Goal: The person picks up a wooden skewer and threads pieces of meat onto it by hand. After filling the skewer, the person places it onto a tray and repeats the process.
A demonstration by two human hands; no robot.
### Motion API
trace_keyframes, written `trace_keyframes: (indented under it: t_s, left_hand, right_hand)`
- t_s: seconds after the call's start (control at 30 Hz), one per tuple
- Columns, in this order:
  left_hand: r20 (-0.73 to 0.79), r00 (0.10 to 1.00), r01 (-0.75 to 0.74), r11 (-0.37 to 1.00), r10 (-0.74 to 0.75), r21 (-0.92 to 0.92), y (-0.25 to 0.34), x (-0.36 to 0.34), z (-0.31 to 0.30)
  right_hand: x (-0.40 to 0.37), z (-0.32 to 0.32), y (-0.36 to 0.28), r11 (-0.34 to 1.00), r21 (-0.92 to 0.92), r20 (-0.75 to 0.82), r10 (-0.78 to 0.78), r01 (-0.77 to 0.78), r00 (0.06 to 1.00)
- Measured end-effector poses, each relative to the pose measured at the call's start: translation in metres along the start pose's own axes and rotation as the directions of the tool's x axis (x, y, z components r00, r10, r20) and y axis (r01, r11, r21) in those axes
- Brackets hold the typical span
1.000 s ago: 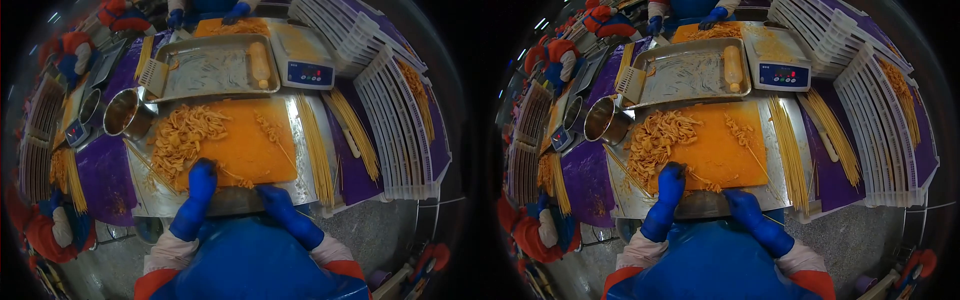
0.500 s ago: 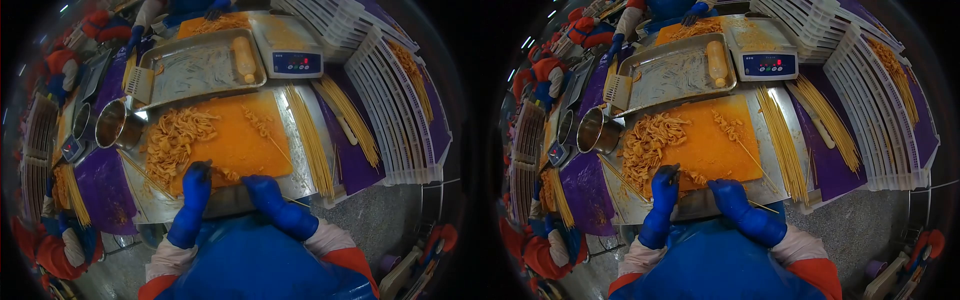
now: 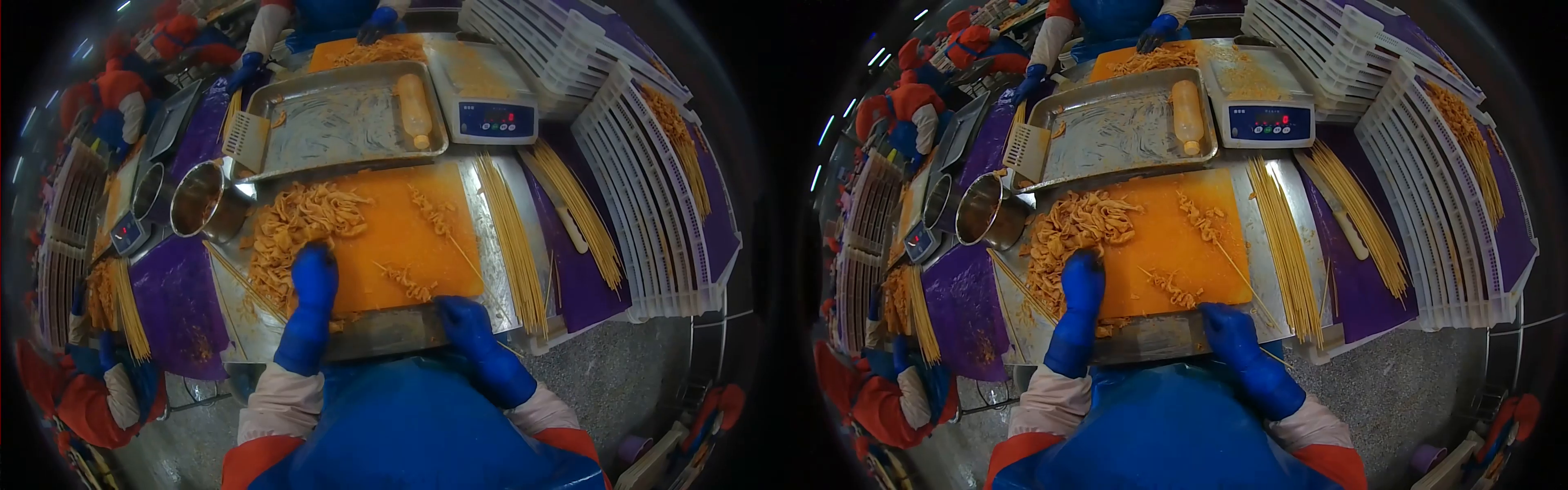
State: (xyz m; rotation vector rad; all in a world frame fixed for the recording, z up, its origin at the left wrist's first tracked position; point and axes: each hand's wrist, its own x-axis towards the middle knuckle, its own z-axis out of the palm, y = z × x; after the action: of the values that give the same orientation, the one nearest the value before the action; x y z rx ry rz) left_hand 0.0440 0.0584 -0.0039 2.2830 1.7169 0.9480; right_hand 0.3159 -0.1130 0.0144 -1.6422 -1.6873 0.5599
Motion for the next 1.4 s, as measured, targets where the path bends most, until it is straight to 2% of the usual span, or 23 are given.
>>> trace_keyframes:
  t_s: [0.07, 0.1, 0.2, 0.3, 0.43, 0.53, 0.63, 0.7, 0.73, 0.83, 0.93, 1.03, 1.1, 1.2, 1.3, 1.4]
  left_hand:
    - [0.089, 0.990, -0.109, 0.994, 0.107, 0.022, 0.019, -0.014, 0.005]
    - [0.191, 0.969, -0.159, 0.987, 0.157, -0.007, 0.020, -0.025, 0.010]
    - [0.163, 0.978, -0.087, 0.962, 0.132, -0.258, 0.046, -0.046, -0.003]
    - [0.160, 0.986, 0.091, 0.963, -0.051, -0.255, 0.040, -0.049, -0.014]
    - [0.243, 0.969, 0.059, 0.998, -0.048, -0.037, 0.032, -0.042, -0.027]
    - [0.107, 0.991, -0.088, 0.988, 0.074, 0.124, 0.036, -0.029, -0.025]
    - [0.060, 0.994, -0.079, 0.990, 0.086, -0.114, 0.064, -0.014, -0.039]
    - [0.120, 0.974, -0.154, 0.951, 0.192, -0.267, 0.086, -0.023, -0.033]
    - [0.217, 0.957, -0.102, 0.921, 0.194, -0.375, 0.099, -0.031, -0.026]
    - [0.304, 0.908, -0.183, 0.925, 0.289, -0.332, 0.102, -0.050, 0.006]
    - [0.303, 0.915, -0.158, 0.928, 0.266, -0.338, 0.092, -0.047, 0.001]
    - [0.165, 0.979, -0.063, 0.950, 0.118, -0.306, 0.066, -0.012, -0.011]
    - [0.101, 0.991, -0.060, 0.972, 0.085, -0.227, 0.043, 0.021, -0.012]
    - [-0.077, 0.981, -0.191, 0.945, 0.177, -0.266, 0.038, 0.062, -0.002]
    - [0.219, 0.975, -0.032, 0.999, 0.031, -0.001, 0.004, 0.072, 0.037]
    - [0.357, 0.933, 0.078, 0.942, 0.047, -0.327, 0.035, 0.033, 0.041]
  right_hand:
    - [-0.001, -0.006, -0.005, 0.999, 0.034, -0.008, 0.007, -0.007, 1.000]
    - [-0.003, -0.010, -0.008, 0.998, 0.057, -0.016, 0.007, -0.006, 1.000]
    - [-0.007, -0.020, -0.001, 0.999, 0.053, 0.012, 0.002, -0.003, 1.000]
    - [-0.019, -0.023, 0.007, 0.998, 0.028, 0.037, 0.055, -0.056, 0.998]
    - [-0.016, -0.028, -0.006, 0.994, 0.052, 0.063, 0.089, -0.092, 0.994]
    - [-0.015, -0.019, 0.001, 0.997, -0.004, 0.042, 0.071, -0.071, 0.997]
    - [-0.014, -0.017, 0.004, 0.999, -0.015, 0.022, 0.052, -0.052, 0.998]
    - [-0.012, -0.012, 0.003, 0.999, 0.001, 0.008, 0.049, -0.049, 0.999]
    - [-0.012, -0.010, 0.003, 0.999, 0.007, 0.001, 0.046, -0.046, 0.999]
    - [-0.010, -0.003, 0.004, 0.999, -0.037, 0.002, 0.008, -0.008, 1.000]
    - [-0.012, -0.014, 0.001, 0.999, 0.000, 0.002, 0.050, -0.050, 0.999]
    - [-0.017, -0.023, 0.012, 0.991, 0.014, 0.020, 0.131, -0.131, 0.991]
    - [-0.012, -0.024, 0.005, 0.987, 0.065, 0.011, 0.146, -0.146, 0.989]
    - [-0.004, -0.021, -0.005, 0.989, 0.066, 0.013, 0.134, -0.134, 0.991]
    - [-0.003, -0.017, -0.004, 0.991, 0.081, -0.017, 0.109, -0.107, 0.994]
    - [-0.003, -0.024, 0.003, 0.979, 0.146, -0.058, 0.149, -0.139, 0.987]
